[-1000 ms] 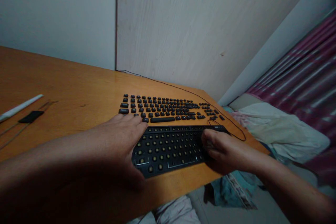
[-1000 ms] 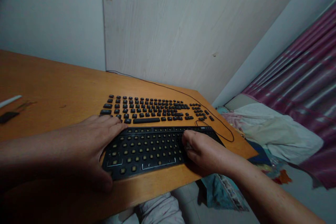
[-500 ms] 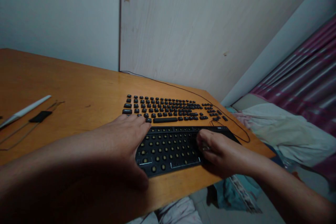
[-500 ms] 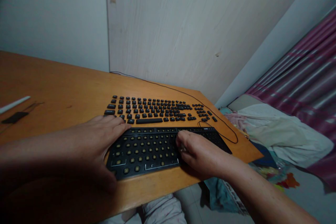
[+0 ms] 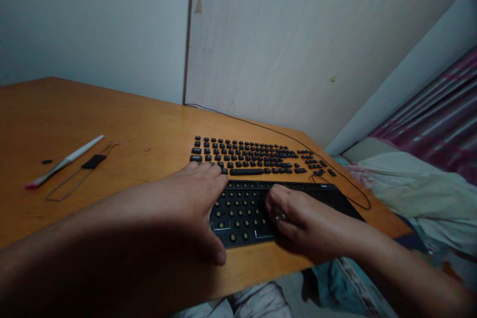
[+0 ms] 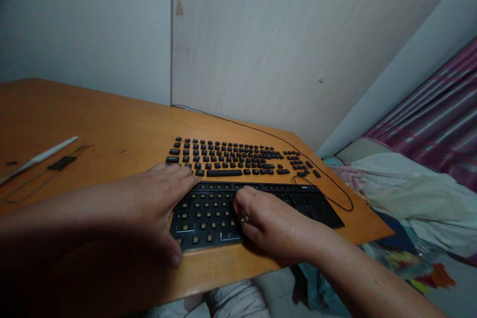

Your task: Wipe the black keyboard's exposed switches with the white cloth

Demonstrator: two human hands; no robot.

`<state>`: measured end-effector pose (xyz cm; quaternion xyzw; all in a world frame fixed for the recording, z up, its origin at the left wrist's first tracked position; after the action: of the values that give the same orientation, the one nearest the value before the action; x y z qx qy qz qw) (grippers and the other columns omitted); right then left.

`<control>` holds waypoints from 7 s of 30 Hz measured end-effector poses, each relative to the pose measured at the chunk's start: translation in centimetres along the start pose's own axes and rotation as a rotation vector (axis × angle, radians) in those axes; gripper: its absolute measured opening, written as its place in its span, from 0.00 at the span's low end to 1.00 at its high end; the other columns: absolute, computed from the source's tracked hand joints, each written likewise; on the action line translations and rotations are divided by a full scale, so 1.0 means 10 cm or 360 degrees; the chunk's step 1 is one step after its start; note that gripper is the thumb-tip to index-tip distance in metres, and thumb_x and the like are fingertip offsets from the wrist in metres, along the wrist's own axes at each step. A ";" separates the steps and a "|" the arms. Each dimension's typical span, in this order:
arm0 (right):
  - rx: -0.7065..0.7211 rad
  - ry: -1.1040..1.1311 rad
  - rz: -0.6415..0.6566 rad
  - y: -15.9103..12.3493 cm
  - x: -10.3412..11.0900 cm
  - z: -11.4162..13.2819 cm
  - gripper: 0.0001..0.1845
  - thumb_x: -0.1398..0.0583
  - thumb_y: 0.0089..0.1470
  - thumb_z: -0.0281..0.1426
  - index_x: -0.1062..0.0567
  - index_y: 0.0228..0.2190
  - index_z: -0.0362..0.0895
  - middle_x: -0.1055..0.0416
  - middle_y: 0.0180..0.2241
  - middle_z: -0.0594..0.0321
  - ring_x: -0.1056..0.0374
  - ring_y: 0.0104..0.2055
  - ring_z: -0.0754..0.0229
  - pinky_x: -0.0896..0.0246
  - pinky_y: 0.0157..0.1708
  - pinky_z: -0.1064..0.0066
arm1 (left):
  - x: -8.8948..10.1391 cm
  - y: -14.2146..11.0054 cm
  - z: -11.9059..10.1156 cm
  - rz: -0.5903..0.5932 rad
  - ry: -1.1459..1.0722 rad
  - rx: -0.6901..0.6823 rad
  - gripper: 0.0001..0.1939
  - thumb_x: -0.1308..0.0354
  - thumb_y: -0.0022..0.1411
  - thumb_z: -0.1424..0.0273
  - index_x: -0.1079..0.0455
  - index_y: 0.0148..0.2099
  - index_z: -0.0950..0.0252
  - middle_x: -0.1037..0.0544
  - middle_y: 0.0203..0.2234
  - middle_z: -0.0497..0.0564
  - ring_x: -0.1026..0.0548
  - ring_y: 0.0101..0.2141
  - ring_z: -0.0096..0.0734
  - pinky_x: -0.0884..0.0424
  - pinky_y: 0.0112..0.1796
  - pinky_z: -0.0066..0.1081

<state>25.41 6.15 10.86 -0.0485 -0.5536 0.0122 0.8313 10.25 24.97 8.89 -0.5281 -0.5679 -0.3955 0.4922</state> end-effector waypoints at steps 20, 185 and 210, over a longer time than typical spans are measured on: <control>0.0308 0.0040 0.0037 0.45 -0.12 0.47 0.14 0.42 0.51 0.16 0.37 0.35 0.45 0.36 0.35 0.65 0.41 0.33 0.62 0.46 0.32 0.73 | -0.03 -0.03 0.07 0.0040 -0.0038 -0.0076 0.62 0.34 0.28 0.31 0.33 0.62 0.60 0.29 0.59 0.64 0.35 0.60 0.66 0.36 0.58 0.53; -0.0488 0.0075 -0.0407 -1.21 -0.26 -0.43 0.24 0.42 0.63 0.30 0.32 0.60 0.49 0.28 0.53 0.54 0.29 0.53 0.48 0.30 0.52 0.59 | -0.19 0.15 -0.38 -0.0444 -0.0032 0.0004 0.39 0.41 0.53 0.42 0.32 0.59 0.62 0.27 0.49 0.60 0.32 0.50 0.57 0.38 0.50 0.52; -0.0698 -0.0070 -0.0575 -1.50 -0.10 -0.84 0.10 0.45 0.68 0.38 0.26 0.41 0.46 0.27 0.38 0.58 0.29 0.40 0.53 0.36 0.39 0.64 | -0.23 0.16 -0.33 -0.0321 -0.0036 -0.0134 0.61 0.44 0.45 0.29 0.40 0.70 0.65 0.32 0.62 0.65 0.36 0.59 0.62 0.46 0.59 0.54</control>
<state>32.29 -9.44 8.14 -0.1275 -0.5605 -0.2552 0.7775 12.23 21.47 7.25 -0.4931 -0.6065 -0.4604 0.4208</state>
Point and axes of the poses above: each hand's wrist, its own y-axis towards the middle knuckle, its own x-axis out of the back of the hand, z = x × y, the point moved 3 cm from there along y, towards the middle knuckle
